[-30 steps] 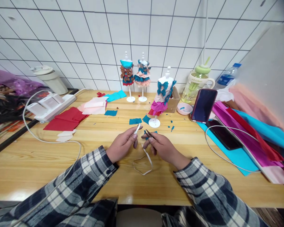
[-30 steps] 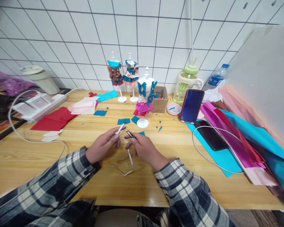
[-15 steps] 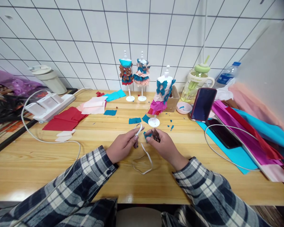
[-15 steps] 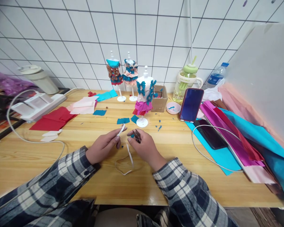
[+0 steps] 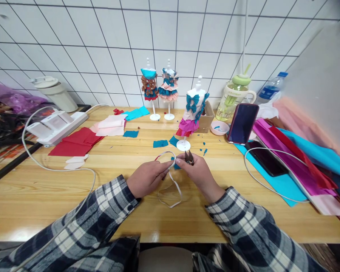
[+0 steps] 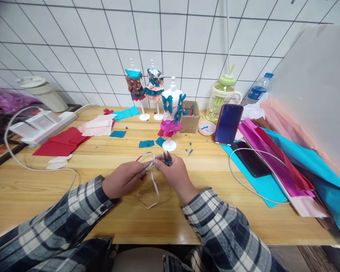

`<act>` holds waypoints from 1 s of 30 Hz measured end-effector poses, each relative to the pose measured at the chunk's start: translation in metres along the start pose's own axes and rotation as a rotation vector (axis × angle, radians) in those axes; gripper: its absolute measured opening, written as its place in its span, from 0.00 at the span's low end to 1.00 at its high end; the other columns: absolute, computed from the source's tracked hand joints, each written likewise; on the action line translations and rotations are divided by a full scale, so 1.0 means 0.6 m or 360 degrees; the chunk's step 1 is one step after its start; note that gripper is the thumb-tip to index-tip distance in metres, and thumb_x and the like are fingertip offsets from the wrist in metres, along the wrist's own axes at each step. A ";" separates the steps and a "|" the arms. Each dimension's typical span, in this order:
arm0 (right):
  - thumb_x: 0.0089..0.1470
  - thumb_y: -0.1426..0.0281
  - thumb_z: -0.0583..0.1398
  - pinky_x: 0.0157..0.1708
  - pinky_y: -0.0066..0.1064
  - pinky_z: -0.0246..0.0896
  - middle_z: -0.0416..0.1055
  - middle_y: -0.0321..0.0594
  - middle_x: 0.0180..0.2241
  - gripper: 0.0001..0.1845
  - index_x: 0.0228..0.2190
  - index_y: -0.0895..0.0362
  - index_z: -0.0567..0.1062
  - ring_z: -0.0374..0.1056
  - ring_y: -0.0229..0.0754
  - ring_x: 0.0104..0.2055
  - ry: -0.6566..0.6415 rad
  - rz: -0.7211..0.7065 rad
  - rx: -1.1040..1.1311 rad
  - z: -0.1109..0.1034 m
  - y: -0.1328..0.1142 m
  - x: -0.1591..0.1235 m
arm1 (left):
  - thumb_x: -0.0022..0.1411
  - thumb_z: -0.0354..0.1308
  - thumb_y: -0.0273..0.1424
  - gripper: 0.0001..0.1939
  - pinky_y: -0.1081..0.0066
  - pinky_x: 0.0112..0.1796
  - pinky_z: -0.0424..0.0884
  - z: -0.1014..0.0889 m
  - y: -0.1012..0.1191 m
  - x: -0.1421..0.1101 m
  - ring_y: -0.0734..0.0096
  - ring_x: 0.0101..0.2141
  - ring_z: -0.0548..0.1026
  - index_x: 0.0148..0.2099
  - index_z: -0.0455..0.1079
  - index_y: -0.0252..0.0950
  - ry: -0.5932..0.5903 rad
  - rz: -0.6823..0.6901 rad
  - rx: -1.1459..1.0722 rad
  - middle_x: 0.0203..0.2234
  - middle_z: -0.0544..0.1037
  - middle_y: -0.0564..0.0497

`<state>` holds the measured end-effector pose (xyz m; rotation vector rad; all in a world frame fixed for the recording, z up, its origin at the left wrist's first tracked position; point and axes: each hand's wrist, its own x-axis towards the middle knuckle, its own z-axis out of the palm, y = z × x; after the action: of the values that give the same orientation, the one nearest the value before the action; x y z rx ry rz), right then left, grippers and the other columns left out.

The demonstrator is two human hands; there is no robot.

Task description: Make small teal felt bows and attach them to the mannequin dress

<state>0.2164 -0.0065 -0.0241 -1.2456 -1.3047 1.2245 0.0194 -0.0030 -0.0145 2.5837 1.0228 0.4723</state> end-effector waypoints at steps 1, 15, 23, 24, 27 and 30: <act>0.44 0.60 0.65 0.32 0.30 0.61 0.73 0.37 0.28 0.15 0.31 0.58 0.76 0.66 0.39 0.30 0.0021 -0.0002 -0.0009 0.000 0.000 0.000 | 0.69 0.41 0.32 0.20 0.71 0.35 0.67 0.000 0.000 0.000 0.69 0.30 0.73 0.59 0.62 0.38 -0.0013 0.0004 0.0006 0.28 0.76 0.50; 0.53 0.64 0.58 0.29 0.28 0.56 0.67 0.33 0.25 0.10 0.35 0.57 0.73 0.61 0.36 0.27 0.0075 -0.0317 -0.0401 0.000 -0.015 -0.014 | 0.70 0.39 0.35 0.18 0.75 0.31 0.65 -0.002 0.006 0.002 0.73 0.26 0.70 0.48 0.69 0.36 0.0071 -0.0290 -0.0388 0.23 0.71 0.54; 0.55 0.64 0.57 0.26 0.26 0.54 0.62 0.31 0.23 0.09 0.34 0.57 0.71 0.57 0.34 0.24 0.0166 -0.0386 -0.0265 -0.010 -0.016 -0.015 | 0.69 0.41 0.36 0.22 0.75 0.33 0.66 0.000 -0.001 0.000 0.75 0.25 0.69 0.61 0.62 0.34 0.0288 -0.0428 -0.0547 0.22 0.69 0.56; 0.55 0.64 0.57 0.26 0.25 0.54 0.62 0.31 0.23 0.09 0.34 0.57 0.71 0.57 0.33 0.25 0.0182 -0.0385 -0.0229 -0.012 -0.016 -0.014 | 0.69 0.41 0.36 0.23 0.75 0.33 0.66 -0.001 -0.001 0.001 0.75 0.25 0.69 0.61 0.62 0.34 0.0291 -0.0429 -0.0548 0.22 0.69 0.56; 0.56 0.62 0.56 0.23 0.24 0.53 0.59 0.30 0.23 0.10 0.33 0.56 0.69 0.54 0.32 0.23 0.0057 -0.0310 -0.0094 -0.010 -0.014 -0.012 | 0.69 0.41 0.35 0.23 0.75 0.33 0.67 -0.002 0.001 0.001 0.75 0.25 0.69 0.62 0.61 0.34 0.0310 -0.0425 -0.0522 0.22 0.70 0.55; 0.56 0.59 0.54 0.20 0.24 0.56 0.60 0.30 0.24 0.12 0.32 0.56 0.67 0.56 0.31 0.20 -0.0390 -0.0003 0.0155 0.004 -0.013 -0.019 | 0.69 0.40 0.35 0.24 0.75 0.34 0.67 -0.001 0.000 0.000 0.74 0.26 0.71 0.63 0.60 0.35 0.0328 -0.0429 -0.0409 0.23 0.72 0.55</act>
<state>0.2141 -0.0177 -0.0166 -1.0496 -1.4018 1.4571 0.0192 -0.0025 -0.0140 2.1665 1.2644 0.7549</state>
